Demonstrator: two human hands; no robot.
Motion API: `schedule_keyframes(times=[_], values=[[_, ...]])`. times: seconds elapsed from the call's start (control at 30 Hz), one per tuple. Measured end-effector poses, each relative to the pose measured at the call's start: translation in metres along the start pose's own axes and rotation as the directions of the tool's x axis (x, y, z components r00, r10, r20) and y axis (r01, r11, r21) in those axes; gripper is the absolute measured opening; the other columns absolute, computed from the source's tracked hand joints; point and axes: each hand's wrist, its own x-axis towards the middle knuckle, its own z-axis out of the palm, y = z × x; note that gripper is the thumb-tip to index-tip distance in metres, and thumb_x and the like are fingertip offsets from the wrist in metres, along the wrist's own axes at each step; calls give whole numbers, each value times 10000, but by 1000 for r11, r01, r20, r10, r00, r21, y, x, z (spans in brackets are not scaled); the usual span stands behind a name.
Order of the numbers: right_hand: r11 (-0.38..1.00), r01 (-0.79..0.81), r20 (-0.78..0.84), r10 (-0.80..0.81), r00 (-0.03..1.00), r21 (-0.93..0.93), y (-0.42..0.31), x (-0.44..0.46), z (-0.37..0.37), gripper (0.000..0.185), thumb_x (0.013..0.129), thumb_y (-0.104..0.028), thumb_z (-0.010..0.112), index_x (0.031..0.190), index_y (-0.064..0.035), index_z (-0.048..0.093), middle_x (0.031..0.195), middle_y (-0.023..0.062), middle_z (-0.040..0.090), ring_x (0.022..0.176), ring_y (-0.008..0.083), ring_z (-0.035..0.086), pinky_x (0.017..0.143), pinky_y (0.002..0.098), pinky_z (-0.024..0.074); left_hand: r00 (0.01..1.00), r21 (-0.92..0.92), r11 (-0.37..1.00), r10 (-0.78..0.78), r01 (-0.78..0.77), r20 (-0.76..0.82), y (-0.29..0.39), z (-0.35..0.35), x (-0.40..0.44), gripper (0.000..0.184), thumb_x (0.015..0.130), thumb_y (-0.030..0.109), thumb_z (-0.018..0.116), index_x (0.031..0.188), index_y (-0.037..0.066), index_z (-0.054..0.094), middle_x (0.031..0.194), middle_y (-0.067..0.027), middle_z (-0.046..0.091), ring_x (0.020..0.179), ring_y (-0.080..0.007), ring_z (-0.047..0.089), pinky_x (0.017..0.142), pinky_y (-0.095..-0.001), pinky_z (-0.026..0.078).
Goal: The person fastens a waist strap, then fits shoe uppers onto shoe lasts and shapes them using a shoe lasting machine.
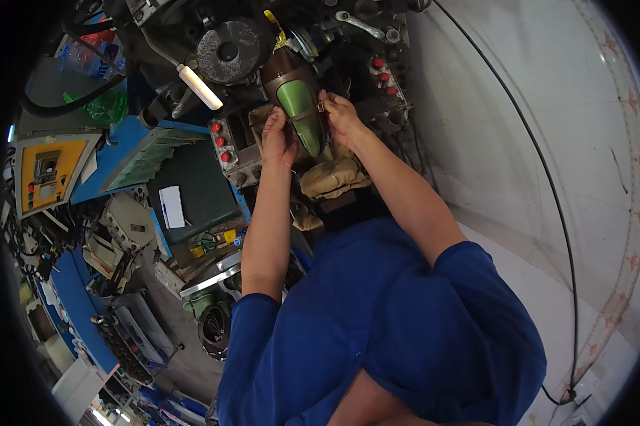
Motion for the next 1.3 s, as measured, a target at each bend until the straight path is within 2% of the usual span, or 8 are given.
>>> schedule_keyframes(times=[0.27,0.33,0.37,0.43,0.87,0.97,1.17,1.3], values=[[860,-5,-246,-141,959,-510,-26,-30,29,427,1063,-373,708,1289,-18,633,1129,71,692,1070,180,632,979,359,489,987,184,971,-140,153,-81,-13,-47,4,288,1106,235,566,1308,76,696,1311,-74,728,1197,-268,692,1070,-419,533],[756,-69,-293,-166,942,-651,-30,-34,11,451,1090,-271,672,1416,8,533,1246,124,679,1102,191,650,947,340,530,968,969,63,-97,237,-231,-19,-54,-9,292,1092,211,520,1274,76,705,1316,-118,720,1223,-307,663,1056,-480,509],[771,-32,-249,-166,954,-636,-36,-51,5,464,1082,-241,679,1436,6,508,1267,134,676,1107,196,660,940,347,546,966,837,-535,-135,115,-219,-28,-74,-9,307,1062,191,526,1281,80,712,1352,-156,698,1272,-340,632,1076,-500,492],[802,29,-193,-179,965,-596,-50,-86,-8,479,1070,-184,687,1457,1,477,1283,140,675,1107,199,675,935,352,566,982,559,-822,-176,-107,-71,-53,-132,-19,350,1014,208,540,1292,114,732,1380,-210,656,1309,-403,585,1080,-540,483],[822,-76,-601,-345,721,-564,-56,-221,-227,253,997,-116,699,1232,-48,632,1032,63,690,842,146,653,709,290,539,940,513,-807,-341,-291,-4,-58,-161,-40,364,943,310,684,1244,123,767,1296,-173,673,1250,-398,628,952,-496,577],[591,-185,-538,-503,677,-785,-13,-236,-318,140,985,-82,689,1118,-45,708,957,81,735,863,179,683,773,357,566,993,899,-438,-114,-29,-23,-76,-199,-63,380,805,215,823,1173,131,781,1145,-195,765,1126,-415,720,983,-527,579],[403,-474,-534,-45,844,-783,38,-263,-467,215,924,-237,705,1018,-47,741,943,108,763,828,224,713,776,389,565,988,730,-680,-51,72,-145,-59,-109,-180,159,902,107,676,999,14,762,974,-218,772,981,-430,758,871,-500,623],[443,-498,-275,476,835,-745,13,-279,-548,193,897,-239,719,967,-58,723,925,137,751,812,277,712,713,448,552,934,878,-343,241,335,-262,-48,-77,-290,365,895,323,808,1059,1,753,992,-235,763,1019,-434,735,884,-528,593]])
